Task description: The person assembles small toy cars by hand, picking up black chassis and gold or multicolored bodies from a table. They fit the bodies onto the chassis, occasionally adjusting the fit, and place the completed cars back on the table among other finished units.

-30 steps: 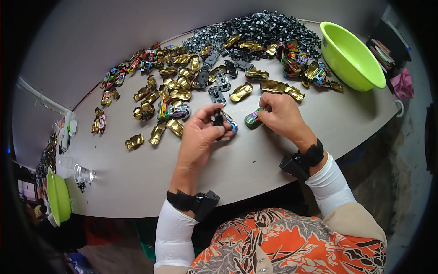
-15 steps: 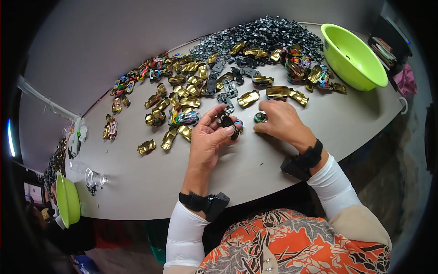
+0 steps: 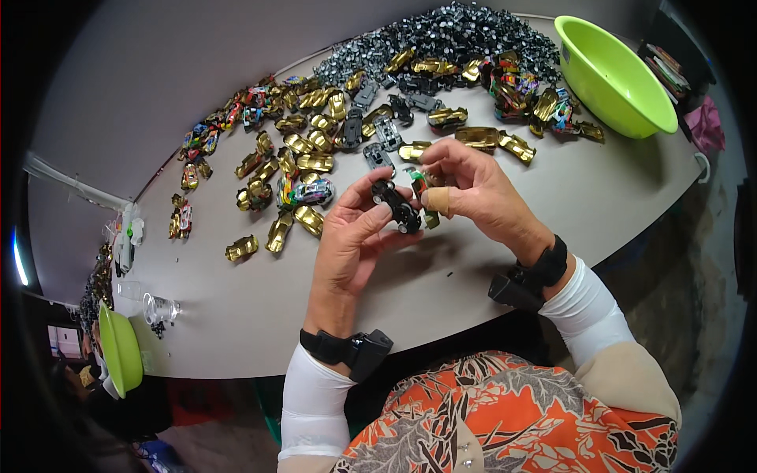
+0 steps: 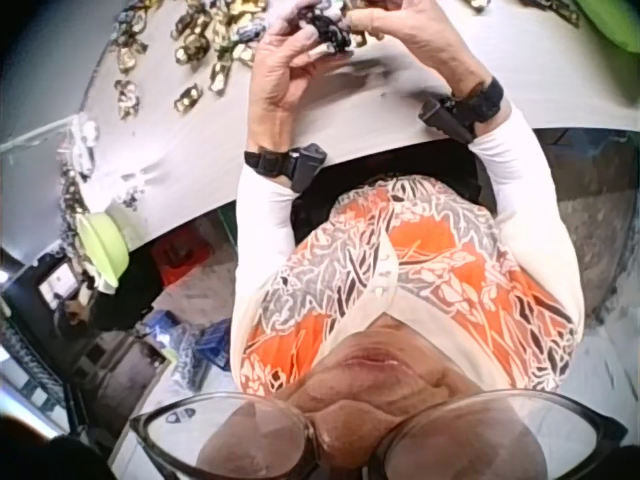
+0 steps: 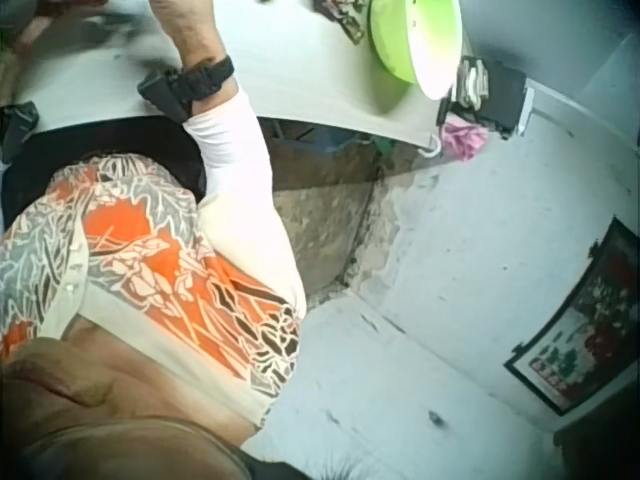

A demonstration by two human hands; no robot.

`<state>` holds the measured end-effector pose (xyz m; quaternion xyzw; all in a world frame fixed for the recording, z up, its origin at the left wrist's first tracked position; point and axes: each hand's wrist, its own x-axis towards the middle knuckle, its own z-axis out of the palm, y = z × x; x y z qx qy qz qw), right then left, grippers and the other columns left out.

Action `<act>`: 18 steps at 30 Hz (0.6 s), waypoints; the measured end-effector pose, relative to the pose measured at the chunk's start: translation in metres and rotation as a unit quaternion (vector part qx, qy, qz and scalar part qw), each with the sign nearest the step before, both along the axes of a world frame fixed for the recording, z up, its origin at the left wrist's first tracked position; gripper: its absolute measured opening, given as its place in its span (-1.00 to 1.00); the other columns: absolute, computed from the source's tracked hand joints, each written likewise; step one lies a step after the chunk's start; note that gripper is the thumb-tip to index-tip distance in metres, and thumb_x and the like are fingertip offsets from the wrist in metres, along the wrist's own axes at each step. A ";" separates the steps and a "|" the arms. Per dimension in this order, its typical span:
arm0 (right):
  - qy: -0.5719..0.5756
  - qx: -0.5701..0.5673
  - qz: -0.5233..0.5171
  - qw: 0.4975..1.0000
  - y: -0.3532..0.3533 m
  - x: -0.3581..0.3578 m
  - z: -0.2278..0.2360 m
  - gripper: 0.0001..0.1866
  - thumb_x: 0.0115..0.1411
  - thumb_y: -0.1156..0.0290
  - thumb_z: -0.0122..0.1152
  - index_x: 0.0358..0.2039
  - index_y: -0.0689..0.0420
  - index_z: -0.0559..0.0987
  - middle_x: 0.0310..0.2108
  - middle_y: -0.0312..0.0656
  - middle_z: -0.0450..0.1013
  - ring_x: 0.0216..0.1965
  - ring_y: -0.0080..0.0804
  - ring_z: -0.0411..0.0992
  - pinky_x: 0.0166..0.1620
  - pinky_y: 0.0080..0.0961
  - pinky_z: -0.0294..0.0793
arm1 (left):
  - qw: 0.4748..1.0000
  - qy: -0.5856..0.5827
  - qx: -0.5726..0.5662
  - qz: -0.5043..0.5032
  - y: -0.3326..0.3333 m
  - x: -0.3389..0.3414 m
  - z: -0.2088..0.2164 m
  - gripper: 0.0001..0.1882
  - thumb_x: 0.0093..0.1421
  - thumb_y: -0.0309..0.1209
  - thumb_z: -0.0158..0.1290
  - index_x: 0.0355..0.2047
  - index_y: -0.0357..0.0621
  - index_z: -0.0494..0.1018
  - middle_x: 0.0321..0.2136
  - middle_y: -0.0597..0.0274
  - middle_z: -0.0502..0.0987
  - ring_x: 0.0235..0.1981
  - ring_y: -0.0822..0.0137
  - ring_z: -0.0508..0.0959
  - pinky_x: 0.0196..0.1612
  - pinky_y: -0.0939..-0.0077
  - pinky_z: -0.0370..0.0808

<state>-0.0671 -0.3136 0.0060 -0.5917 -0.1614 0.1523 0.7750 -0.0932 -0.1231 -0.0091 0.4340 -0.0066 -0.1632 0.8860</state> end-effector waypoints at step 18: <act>-0.168 -0.158 -0.051 0.972 0.013 -0.013 -0.005 -0.70 -0.01 0.54 0.13 -0.23 0.18 0.33 -0.45 -0.37 0.25 -0.48 -0.74 0.21 -0.41 -0.75 0.25 | 0.998 -0.033 0.041 0.029 -0.006 -0.005 0.002 -0.52 0.00 -0.60 0.12 -0.02 -0.27 0.31 -0.21 0.13 0.48 -0.22 0.33 0.52 -0.19 0.41 0.58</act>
